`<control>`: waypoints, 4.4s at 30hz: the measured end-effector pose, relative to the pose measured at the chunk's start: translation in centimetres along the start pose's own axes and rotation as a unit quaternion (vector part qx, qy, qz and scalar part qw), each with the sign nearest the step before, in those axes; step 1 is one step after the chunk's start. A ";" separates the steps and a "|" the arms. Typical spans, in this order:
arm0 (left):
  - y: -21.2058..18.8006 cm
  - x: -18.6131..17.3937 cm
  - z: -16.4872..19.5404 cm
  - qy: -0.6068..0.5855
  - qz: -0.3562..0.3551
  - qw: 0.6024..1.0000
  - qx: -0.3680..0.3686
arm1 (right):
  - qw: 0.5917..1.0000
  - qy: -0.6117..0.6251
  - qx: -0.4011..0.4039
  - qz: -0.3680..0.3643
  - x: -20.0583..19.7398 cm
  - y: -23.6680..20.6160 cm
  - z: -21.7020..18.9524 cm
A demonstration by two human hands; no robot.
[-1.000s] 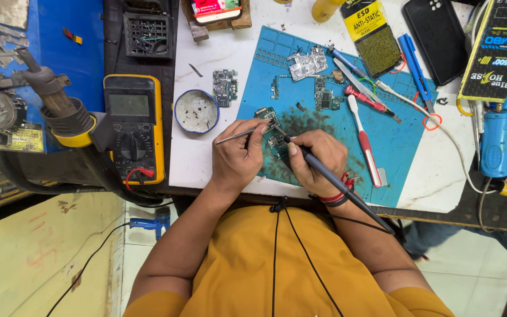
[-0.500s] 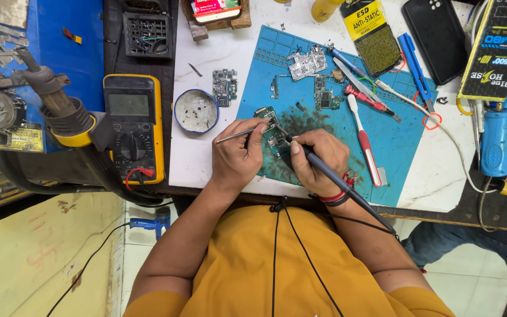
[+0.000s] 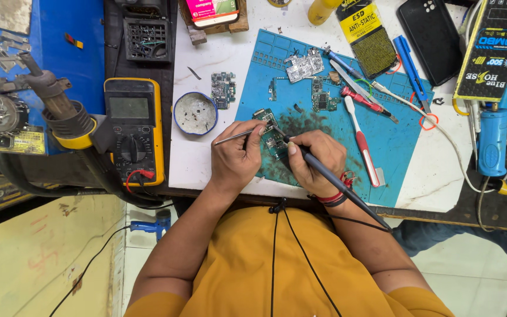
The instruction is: The person solders components on a green circuit board at a repair workbench, holding the board with tweezers in one hand and a soldering iron in the other. They reposition the board, touch the iron to different points, and continue working on the board throughout the episode.
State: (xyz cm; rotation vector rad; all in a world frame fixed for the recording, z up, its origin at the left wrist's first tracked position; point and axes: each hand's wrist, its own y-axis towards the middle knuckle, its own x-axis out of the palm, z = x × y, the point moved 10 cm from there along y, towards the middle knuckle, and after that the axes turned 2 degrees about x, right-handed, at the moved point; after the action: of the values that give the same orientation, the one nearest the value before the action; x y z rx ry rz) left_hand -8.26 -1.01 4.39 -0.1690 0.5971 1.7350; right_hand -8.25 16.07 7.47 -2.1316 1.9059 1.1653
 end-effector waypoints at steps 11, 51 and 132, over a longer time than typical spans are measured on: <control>0.0 2.0 1.4 0.007 -0.008 1.000 -0.011 | 1.000 0.020 -0.013 -0.012 -2.9 0.4 0.5; -0.5 8.2 -4.0 -0.073 -0.093 0.987 -0.110 | 1.000 0.026 -0.013 -0.011 -6.9 1.5 4.1; 1.0 0.2 -1.6 -0.014 -0.016 1.000 0.001 | 0.999 0.020 -0.002 -0.026 1.1 0.7 0.6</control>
State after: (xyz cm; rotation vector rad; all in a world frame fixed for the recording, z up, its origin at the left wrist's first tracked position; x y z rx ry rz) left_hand -9.57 -1.73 3.25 -0.1522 0.5739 1.7022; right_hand -9.23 15.30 6.78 -2.2087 1.8534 1.1276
